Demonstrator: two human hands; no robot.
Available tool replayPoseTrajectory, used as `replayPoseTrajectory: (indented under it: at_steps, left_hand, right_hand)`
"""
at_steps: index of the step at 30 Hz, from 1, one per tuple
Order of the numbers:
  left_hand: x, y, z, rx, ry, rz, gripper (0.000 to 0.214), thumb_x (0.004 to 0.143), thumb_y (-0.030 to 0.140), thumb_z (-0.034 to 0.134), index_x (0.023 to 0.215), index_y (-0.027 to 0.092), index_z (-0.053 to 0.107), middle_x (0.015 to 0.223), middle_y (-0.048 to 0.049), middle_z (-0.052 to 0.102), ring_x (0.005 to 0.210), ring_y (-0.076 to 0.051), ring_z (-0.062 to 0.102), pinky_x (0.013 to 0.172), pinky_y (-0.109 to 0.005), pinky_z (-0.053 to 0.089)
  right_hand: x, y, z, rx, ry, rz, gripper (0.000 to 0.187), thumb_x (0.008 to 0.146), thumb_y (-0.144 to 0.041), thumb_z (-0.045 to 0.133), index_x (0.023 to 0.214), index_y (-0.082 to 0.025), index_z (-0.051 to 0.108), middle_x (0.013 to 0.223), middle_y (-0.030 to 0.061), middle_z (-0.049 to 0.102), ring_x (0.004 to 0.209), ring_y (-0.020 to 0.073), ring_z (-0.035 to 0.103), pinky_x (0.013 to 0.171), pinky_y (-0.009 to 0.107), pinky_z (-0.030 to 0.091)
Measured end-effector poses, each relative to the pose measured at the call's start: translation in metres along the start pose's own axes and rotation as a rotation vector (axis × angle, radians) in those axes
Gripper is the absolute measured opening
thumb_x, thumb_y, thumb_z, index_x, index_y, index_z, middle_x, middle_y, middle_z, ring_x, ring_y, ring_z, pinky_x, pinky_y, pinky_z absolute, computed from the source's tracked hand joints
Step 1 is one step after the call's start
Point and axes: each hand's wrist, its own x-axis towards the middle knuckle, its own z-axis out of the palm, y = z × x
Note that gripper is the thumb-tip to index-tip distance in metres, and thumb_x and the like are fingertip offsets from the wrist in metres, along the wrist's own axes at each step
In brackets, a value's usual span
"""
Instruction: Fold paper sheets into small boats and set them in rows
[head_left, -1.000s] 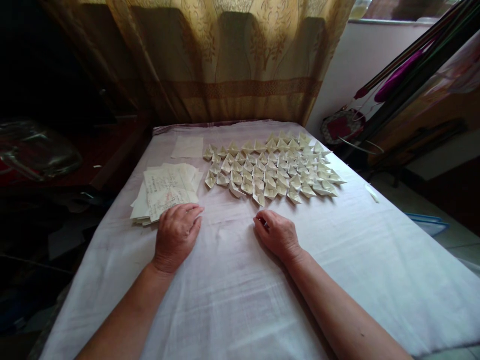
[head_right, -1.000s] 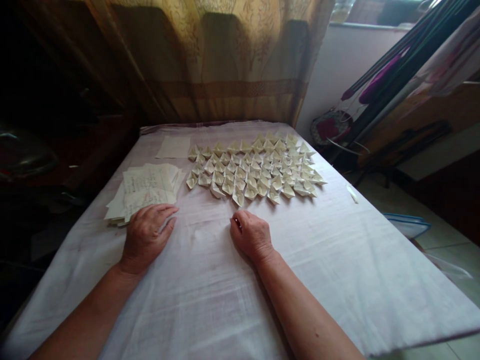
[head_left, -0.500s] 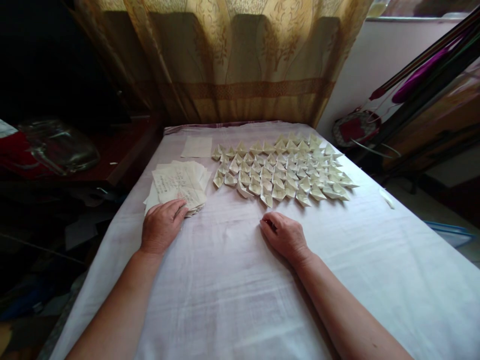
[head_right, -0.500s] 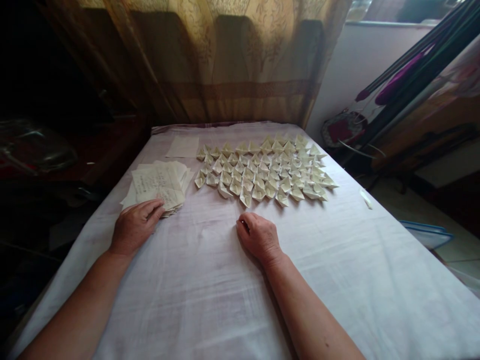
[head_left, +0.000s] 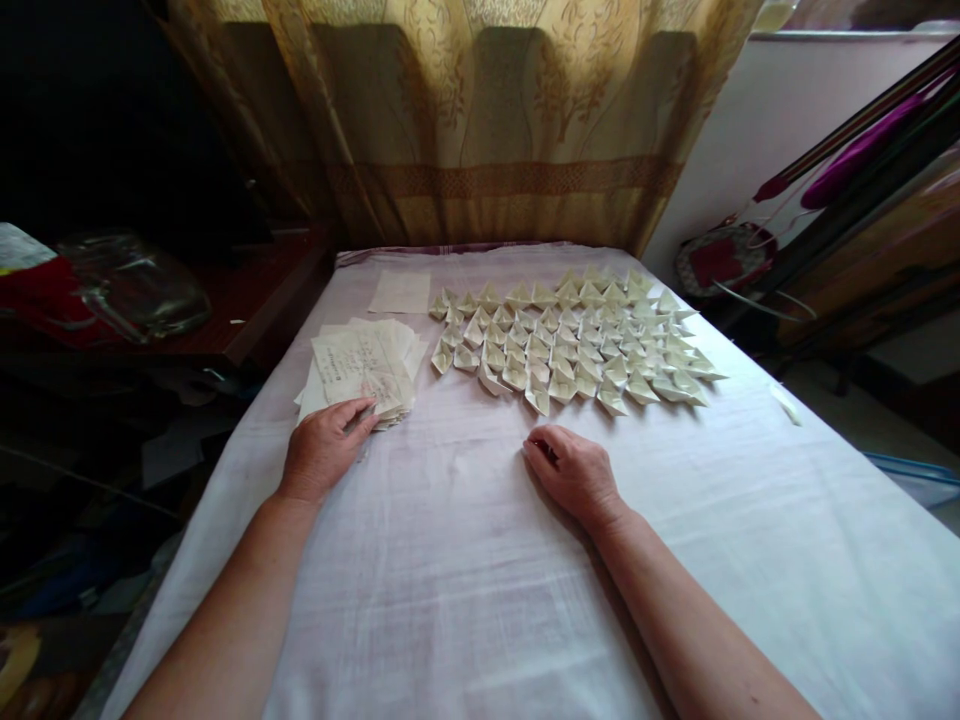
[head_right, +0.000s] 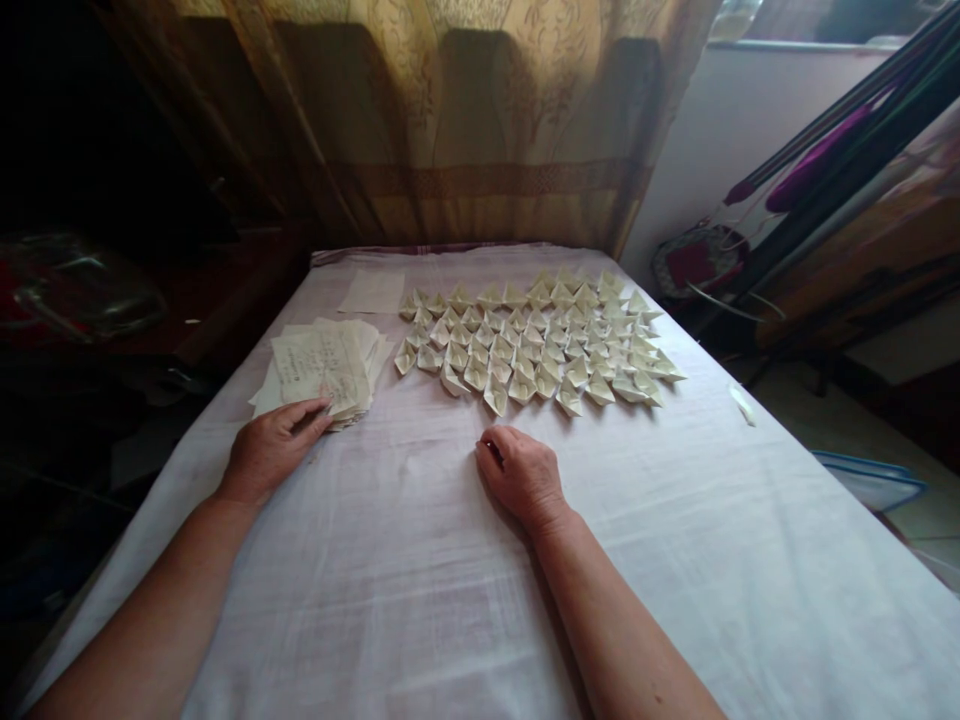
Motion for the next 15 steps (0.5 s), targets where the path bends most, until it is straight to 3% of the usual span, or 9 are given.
replayPoseTrajectory:
  at_steps: [7,9,12,15]
  left_hand:
    - [0.0,-0.005,0.002,0.033,0.108,-0.033,0.026,0.09,0.032,0.048,0.094,0.025,0.073,0.088,-0.0018,0.079,0.077,-0.022,0.074,0.067,-0.028,0.054]
    - [-0.001,0.0,0.0,0.043,0.151,-0.017,0.026,0.09,0.029,0.046,0.095,0.023,0.071,0.09,-0.0033,0.079,0.079,-0.023,0.073,0.071,-0.03,0.054]
    - [-0.004,0.017,0.0,0.036,0.264,0.174,0.022,0.092,0.024,0.044,0.095,0.019,0.066,0.104,-0.0073,0.077,0.095,-0.024,0.072,0.088,-0.035,0.053]
    - [-0.011,0.041,0.003,0.026,0.24,0.412,0.018,0.091,0.018,0.046,0.096,0.02,0.063,0.094,-0.0062,0.077,0.087,-0.022,0.071,0.09,-0.036,0.052]
  right_hand:
    - [0.0,0.0,0.0,0.016,-0.006,-0.004,0.02,0.09,-0.03,0.051,0.078,-0.022,0.065,0.072,0.0016,0.069,0.064,0.016,0.063,0.061,0.024,0.041]
    - [0.0,0.001,0.001,0.027,0.009,-0.007,0.019,0.089,-0.03,0.051,0.082,-0.021,0.067,0.073,0.0019,0.069,0.065,0.016,0.063,0.062,0.025,0.043]
    - [0.0,0.001,0.001,0.072,0.045,-0.031,0.023,0.089,-0.027,0.051,0.105,-0.02,0.067,0.078,0.0024,0.071,0.064,0.0155,0.063,0.063,0.025,0.047]
    - [0.0,-0.004,-0.001,0.11,0.112,-0.113,0.041,0.089,-0.026,0.052,0.129,-0.019,0.057,0.101,0.0083,0.071,0.075,0.0182,0.066,0.071,0.03,0.053]
